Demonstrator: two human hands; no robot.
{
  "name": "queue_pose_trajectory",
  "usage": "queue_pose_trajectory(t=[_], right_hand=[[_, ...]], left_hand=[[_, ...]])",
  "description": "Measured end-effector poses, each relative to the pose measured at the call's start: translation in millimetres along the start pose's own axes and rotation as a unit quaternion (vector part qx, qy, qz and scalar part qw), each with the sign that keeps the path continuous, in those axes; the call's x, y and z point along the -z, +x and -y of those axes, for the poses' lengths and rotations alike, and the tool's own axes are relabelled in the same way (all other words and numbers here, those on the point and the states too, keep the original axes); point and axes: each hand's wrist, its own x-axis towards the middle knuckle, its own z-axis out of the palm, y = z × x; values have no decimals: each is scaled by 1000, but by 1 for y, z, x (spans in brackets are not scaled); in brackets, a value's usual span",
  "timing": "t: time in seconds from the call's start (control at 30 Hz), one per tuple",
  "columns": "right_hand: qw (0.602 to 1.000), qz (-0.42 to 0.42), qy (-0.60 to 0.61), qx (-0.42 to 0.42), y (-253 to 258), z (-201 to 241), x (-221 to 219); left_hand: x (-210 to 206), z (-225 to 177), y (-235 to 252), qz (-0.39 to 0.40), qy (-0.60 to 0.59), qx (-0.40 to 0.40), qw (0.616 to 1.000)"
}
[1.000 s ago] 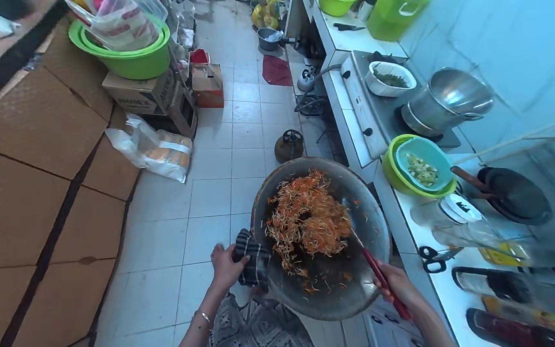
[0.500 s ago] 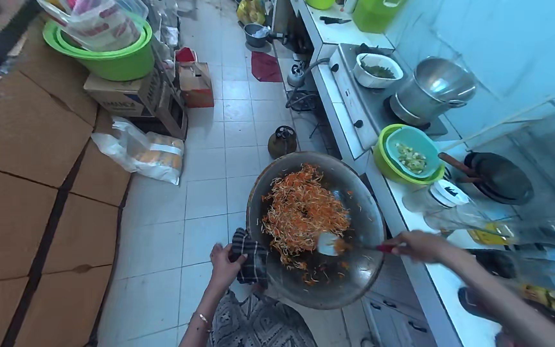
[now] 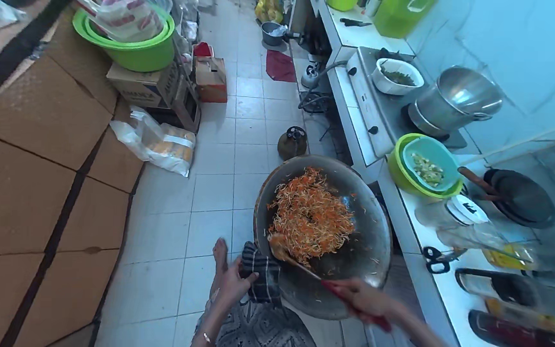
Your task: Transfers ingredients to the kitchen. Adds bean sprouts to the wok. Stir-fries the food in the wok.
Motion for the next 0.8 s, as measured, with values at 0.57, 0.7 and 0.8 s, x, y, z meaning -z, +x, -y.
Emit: queue_pose_trajectory(t=[0.57,0.7,0.8], right_hand=[[764,-267,582,85,4,29,24],[923,-346,143,-87,30,17,42],[954,-271,-2,-127,50,45,-15]], left_hand=[[-30,4,-33,-8,-6,10,1000],[-32,2,-30,-15,1,8,1000],[-30,-2,-30,-12,5,12,1000]])
